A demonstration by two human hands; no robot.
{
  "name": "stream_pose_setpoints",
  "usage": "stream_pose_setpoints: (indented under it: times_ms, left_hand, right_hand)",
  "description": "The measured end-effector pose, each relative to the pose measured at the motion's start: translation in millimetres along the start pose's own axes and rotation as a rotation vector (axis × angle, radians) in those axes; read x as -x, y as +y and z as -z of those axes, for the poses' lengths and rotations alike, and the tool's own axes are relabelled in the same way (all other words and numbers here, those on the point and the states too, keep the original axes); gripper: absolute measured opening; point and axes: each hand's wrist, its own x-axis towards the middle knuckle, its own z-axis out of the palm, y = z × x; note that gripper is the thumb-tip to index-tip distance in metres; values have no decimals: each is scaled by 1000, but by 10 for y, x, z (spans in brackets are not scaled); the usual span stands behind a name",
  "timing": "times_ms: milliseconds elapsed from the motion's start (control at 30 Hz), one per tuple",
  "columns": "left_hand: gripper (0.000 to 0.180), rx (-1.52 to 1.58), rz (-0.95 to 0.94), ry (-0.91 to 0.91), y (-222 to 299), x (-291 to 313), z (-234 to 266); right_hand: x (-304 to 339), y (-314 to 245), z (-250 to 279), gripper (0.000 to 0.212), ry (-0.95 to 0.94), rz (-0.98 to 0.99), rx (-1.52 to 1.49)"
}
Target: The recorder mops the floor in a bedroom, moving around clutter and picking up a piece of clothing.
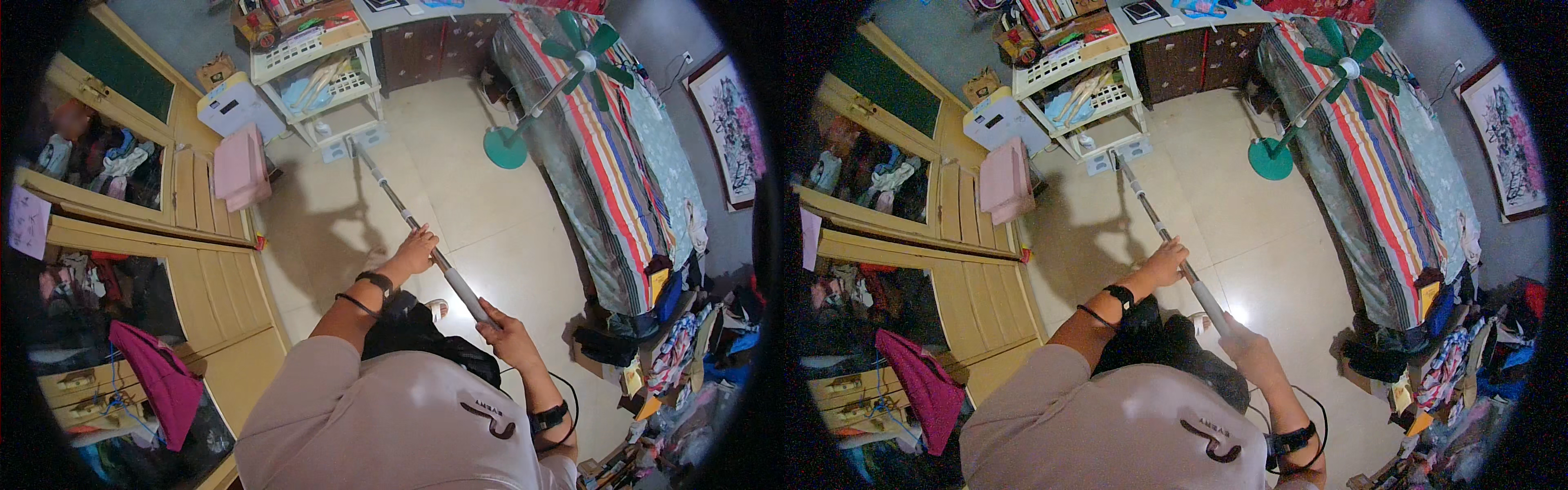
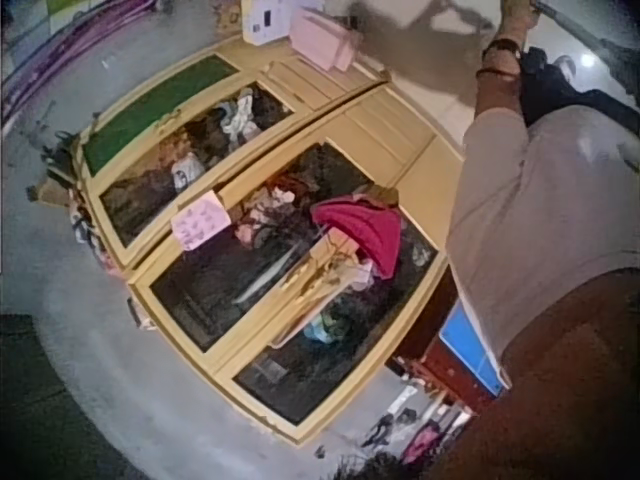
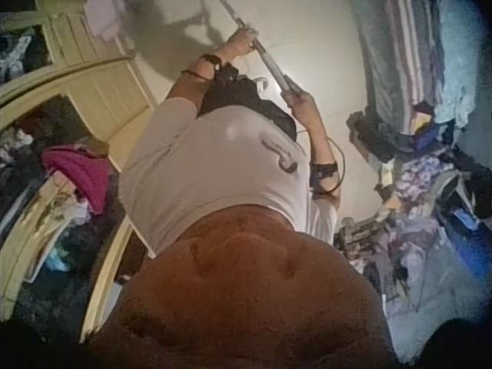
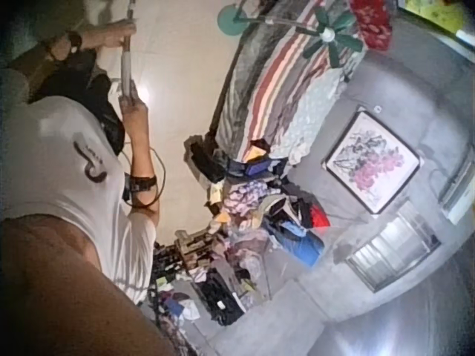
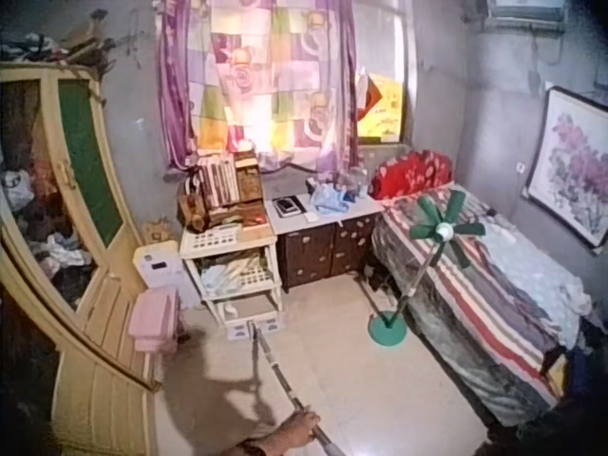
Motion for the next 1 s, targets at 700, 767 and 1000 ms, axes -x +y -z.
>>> stream_pose_setpoints:
  times_ms: [700,767,1000]
  left_hand:
    - [30,334,-311,139,-1405,1129,246]
    - [30,295,-298,133,-1516,1191,281]
    - [27,169,-301,236,-1565,1350,232]
  right_hand:
    - [218,-1161,-1393,49,44,-206,-173]
    - [251,-1336,-1508,49,49,-213,-168]
    - [349,-1388,-1744,57,50,-305,-45]
